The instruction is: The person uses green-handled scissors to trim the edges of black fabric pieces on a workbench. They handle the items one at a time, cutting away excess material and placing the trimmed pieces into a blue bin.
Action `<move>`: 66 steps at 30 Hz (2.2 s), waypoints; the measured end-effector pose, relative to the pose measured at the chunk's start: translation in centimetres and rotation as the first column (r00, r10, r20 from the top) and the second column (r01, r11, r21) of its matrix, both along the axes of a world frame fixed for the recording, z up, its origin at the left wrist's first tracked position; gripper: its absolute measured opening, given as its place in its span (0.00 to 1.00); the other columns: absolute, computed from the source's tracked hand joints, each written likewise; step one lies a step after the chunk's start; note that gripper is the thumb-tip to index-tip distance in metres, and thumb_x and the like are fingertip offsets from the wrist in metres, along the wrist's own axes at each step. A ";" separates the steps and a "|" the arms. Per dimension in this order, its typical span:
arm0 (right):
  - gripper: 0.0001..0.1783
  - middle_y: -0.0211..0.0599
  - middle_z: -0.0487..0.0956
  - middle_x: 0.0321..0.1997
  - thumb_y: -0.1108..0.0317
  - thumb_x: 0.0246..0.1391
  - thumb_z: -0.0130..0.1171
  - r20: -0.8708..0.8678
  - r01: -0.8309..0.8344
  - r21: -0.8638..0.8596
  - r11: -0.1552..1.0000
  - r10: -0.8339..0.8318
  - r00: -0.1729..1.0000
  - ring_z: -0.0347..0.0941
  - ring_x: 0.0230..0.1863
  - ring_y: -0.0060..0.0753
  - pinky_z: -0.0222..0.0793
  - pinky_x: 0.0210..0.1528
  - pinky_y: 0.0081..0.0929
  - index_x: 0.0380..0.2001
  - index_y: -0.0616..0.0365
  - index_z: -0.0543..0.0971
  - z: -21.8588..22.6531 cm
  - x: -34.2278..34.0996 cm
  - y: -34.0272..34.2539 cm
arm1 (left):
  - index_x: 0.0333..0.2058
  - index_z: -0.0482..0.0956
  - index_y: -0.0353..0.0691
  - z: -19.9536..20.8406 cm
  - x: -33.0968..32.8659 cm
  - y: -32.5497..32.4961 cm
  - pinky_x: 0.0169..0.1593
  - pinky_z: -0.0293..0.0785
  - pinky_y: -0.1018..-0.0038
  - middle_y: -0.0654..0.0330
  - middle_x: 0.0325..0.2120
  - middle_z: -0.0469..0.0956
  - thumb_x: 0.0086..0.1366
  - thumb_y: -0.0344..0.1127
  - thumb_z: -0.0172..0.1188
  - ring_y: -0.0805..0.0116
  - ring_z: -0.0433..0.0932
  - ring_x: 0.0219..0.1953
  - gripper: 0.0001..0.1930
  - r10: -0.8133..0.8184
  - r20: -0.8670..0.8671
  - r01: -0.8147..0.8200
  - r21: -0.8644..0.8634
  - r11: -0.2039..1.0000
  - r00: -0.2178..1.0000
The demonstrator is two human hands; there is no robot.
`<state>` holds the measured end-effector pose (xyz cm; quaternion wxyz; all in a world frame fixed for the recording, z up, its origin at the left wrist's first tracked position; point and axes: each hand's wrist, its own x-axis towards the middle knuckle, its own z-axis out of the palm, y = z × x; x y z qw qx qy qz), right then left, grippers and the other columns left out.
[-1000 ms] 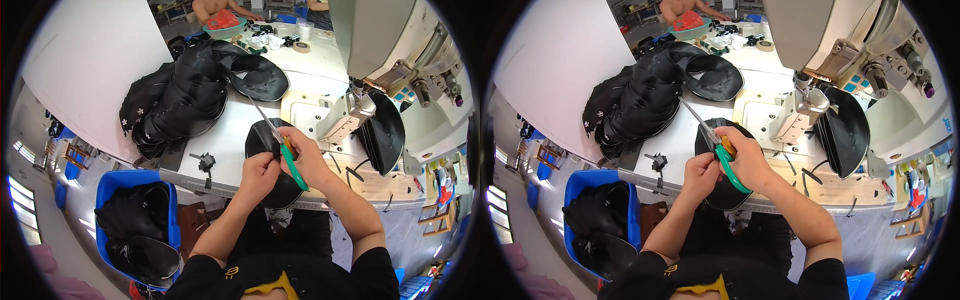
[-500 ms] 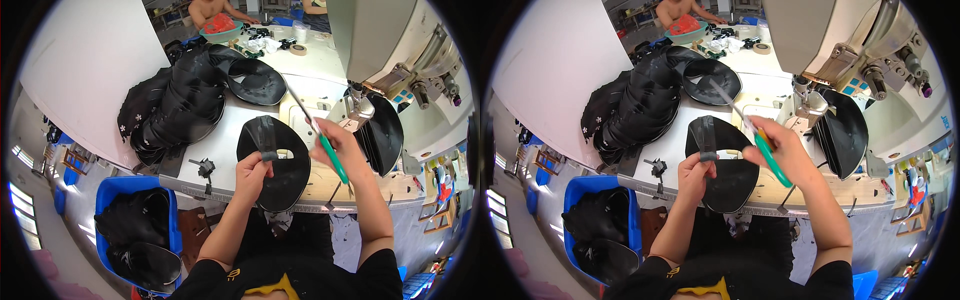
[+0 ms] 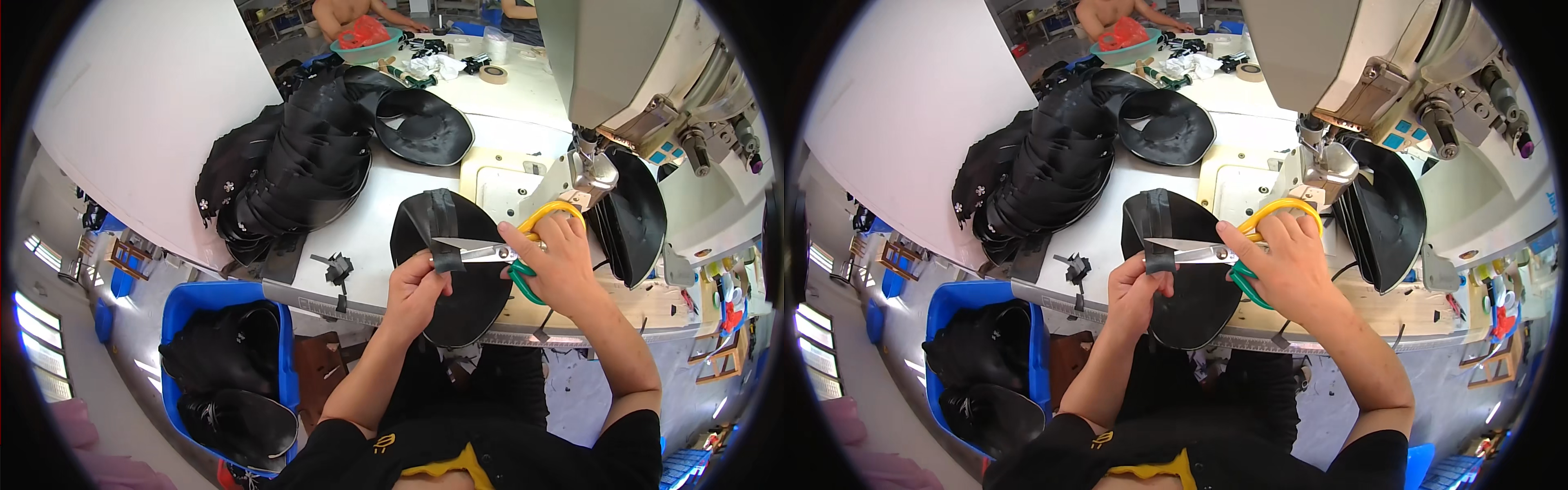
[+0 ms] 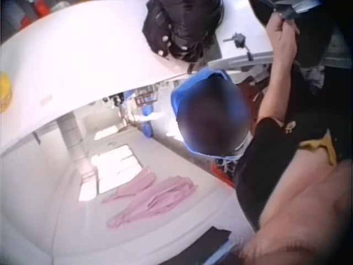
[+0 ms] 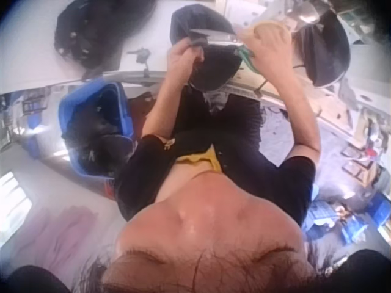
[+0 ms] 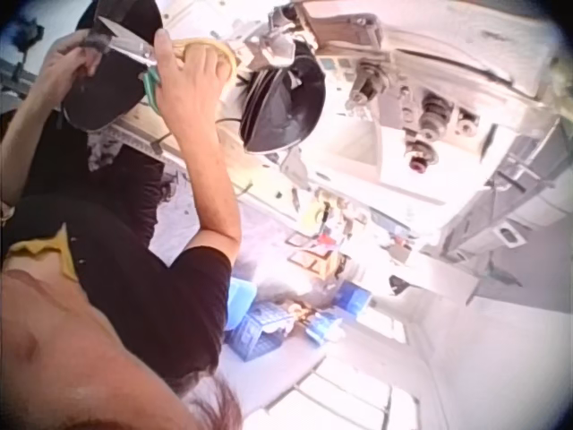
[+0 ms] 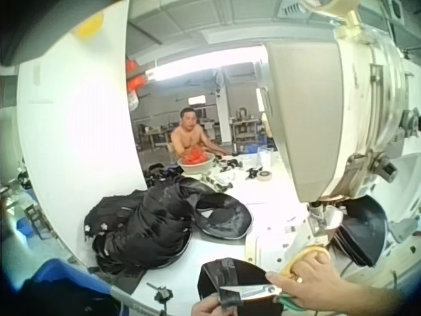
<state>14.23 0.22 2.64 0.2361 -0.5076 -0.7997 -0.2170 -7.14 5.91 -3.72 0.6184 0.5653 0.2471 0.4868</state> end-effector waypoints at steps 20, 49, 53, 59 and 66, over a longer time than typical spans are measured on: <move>0.27 0.34 0.70 0.26 0.62 0.43 0.61 0.092 0.143 -0.188 0.972 -0.128 0.987 0.71 0.29 0.37 0.67 0.33 0.36 0.50 0.49 0.72 -1.5 1.1 0.5 | 0.32 0.79 0.39 3.7 -0.6 5.7 0.36 0.66 0.78 0.62 0.33 0.74 0.55 0.26 0.63 0.72 0.71 0.35 0.05 0.451 -0.152 -0.277 0.609 0.744 0.879; 0.33 0.34 0.71 0.21 0.65 0.33 0.73 -0.605 0.025 -0.283 0.959 -0.199 0.771 0.68 0.21 0.33 0.65 0.25 0.28 0.47 0.56 0.75 -3.8 -2.1 -2.7 | 0.33 0.75 0.35 3.3 -0.6 12.4 0.35 0.69 0.81 0.66 0.27 0.76 0.53 0.36 0.67 0.80 0.71 0.29 0.14 -0.462 -0.454 0.471 -0.102 0.876 0.761; 0.36 0.34 0.72 0.24 0.67 0.29 0.74 -0.543 0.058 -0.254 0.965 -0.192 0.817 0.67 0.23 0.32 0.64 0.26 0.29 0.48 0.57 0.74 -3.7 -0.9 -3.0 | 0.26 0.67 0.38 3.4 -1.6 7.7 0.30 0.70 0.82 0.65 0.24 0.74 0.56 0.30 0.63 0.80 0.71 0.26 0.11 -0.192 -0.121 0.179 -0.117 0.977 0.974; 0.34 0.30 0.72 0.28 0.59 0.32 0.71 -0.300 0.029 -0.270 0.963 -0.113 0.947 0.69 0.31 0.34 0.60 0.34 0.35 0.49 0.51 0.74 -0.7 -0.8 -4.1 | 0.35 0.63 0.38 0.1 -1.8 0.6 0.39 0.76 0.76 0.58 0.32 0.75 0.60 0.33 0.61 0.73 0.76 0.33 0.14 0.203 0.069 -0.198 -0.081 0.977 0.977; 0.32 0.32 0.70 0.29 0.57 0.36 0.69 -0.197 0.074 -0.311 0.947 -0.140 0.970 0.68 0.33 0.34 0.58 0.35 0.34 0.49 0.50 0.74 -0.9 -1.2 -5.3 | 0.41 0.65 0.36 -0.4 -0.1 -2.9 0.46 0.73 0.74 0.58 0.37 0.75 0.61 0.32 0.60 0.72 0.75 0.38 0.14 0.319 0.290 -0.252 -0.246 0.936 0.902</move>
